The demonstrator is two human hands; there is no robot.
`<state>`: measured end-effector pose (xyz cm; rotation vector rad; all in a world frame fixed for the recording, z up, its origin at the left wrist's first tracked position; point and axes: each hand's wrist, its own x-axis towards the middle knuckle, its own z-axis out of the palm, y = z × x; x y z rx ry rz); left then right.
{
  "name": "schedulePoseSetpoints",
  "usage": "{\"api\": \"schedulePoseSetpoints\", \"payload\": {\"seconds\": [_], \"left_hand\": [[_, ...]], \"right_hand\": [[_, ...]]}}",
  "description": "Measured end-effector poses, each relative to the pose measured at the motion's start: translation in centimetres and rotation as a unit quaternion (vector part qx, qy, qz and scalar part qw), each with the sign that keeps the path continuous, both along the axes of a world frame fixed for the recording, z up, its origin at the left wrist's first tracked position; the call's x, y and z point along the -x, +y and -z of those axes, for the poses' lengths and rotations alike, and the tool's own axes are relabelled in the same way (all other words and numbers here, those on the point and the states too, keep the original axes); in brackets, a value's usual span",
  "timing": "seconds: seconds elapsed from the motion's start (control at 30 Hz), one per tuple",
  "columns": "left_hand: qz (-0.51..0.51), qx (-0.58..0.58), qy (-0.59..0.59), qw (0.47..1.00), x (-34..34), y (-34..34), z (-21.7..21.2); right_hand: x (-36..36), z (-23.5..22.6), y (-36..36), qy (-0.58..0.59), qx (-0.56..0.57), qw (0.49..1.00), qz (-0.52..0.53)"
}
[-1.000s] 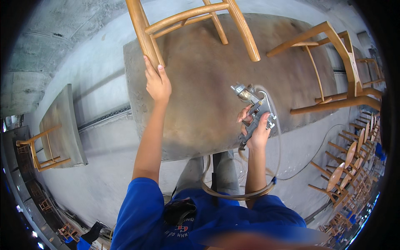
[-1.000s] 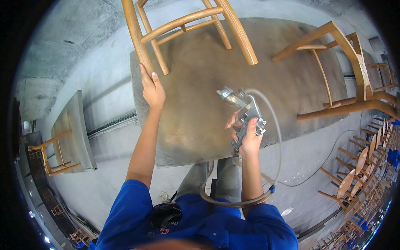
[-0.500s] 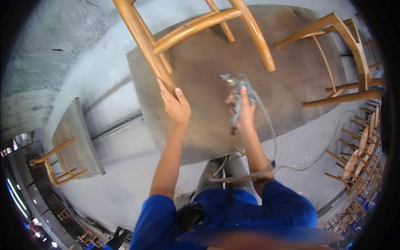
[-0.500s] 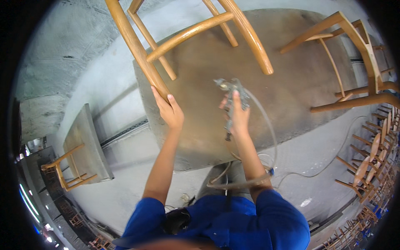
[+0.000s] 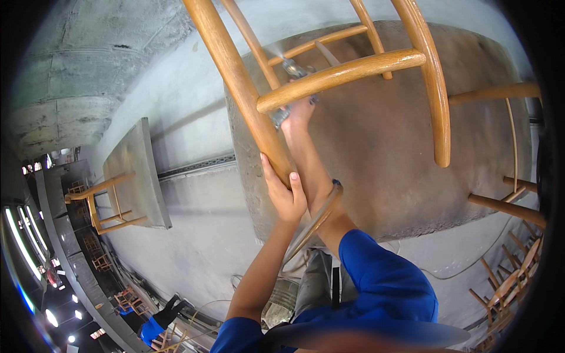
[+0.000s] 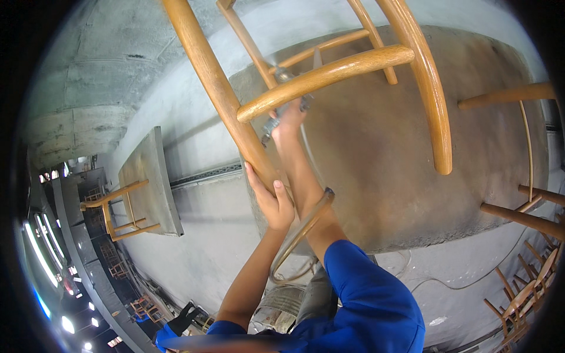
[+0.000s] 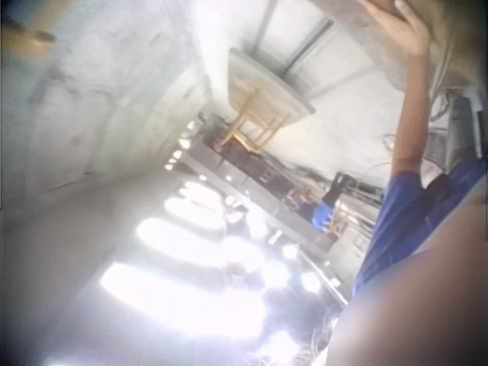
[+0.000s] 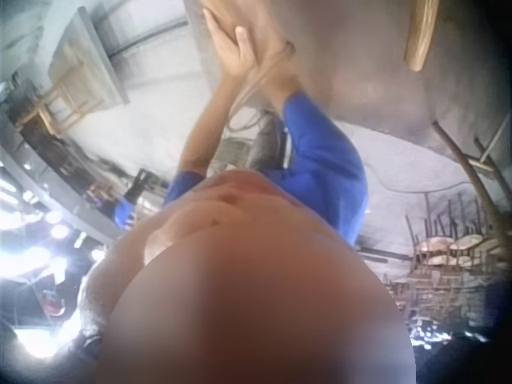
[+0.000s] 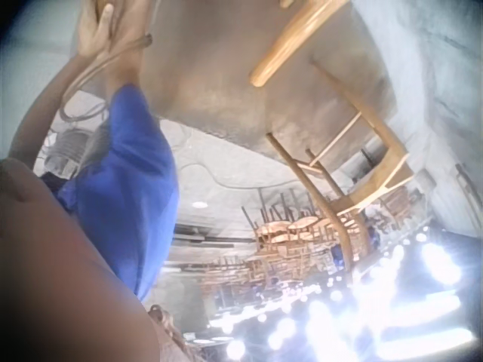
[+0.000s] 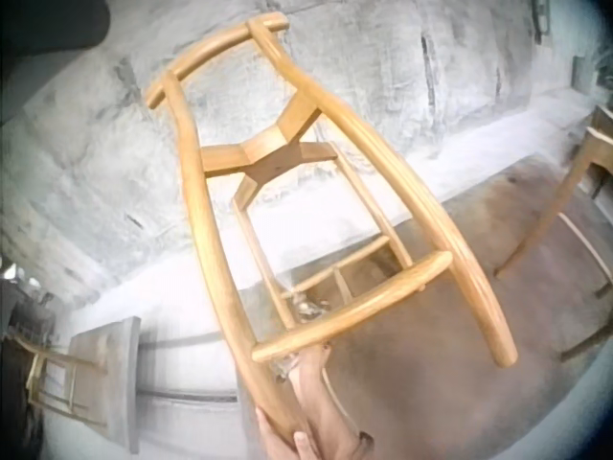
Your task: The person uses a spray gun to apply finish to wooden chairs in a workshop. They lift and rotate each chair to coat all sides, then place it upright on the floor before moving to the next chair.
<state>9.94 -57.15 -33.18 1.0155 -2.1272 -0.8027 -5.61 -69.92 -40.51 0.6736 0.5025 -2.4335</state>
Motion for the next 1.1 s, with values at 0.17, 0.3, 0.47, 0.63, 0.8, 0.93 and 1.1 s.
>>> {"api": "schedulePoseSetpoints", "payload": {"seconds": [0.17,0.3,0.47,0.63,0.8,0.93,1.1], "left_hand": [[-0.006,-0.013,0.008,1.000,-0.1,0.3,0.3],[0.000,-0.049,0.042,0.998,-0.4,0.6,0.9],[-0.010,-0.067,0.007,0.998,-1.1,0.9,1.2],[0.002,-0.074,0.035,0.997,-1.1,0.8,1.1],[-0.011,-0.107,0.044,0.993,-1.0,0.4,1.0],[-0.007,-0.082,0.035,0.996,-0.9,0.0,0.8],[-0.014,-0.086,0.043,0.995,-0.7,-0.5,0.5]], "right_hand": [[-4.4,3.7,9.8,0.003,-0.201,0.974,-0.106],[-7.7,4.4,18.8,-0.015,-0.333,0.929,-0.161],[-4.3,2.8,25.7,0.073,-0.344,0.924,-0.152],[9.1,0.1,21.1,0.205,-0.316,0.926,0.004],[14.8,-1.3,16.2,0.206,-0.137,0.968,0.031],[14.9,-1.9,14.8,0.293,-0.004,0.954,-0.063],[16.0,-1.9,13.6,0.304,-0.101,0.947,-0.034]]}}
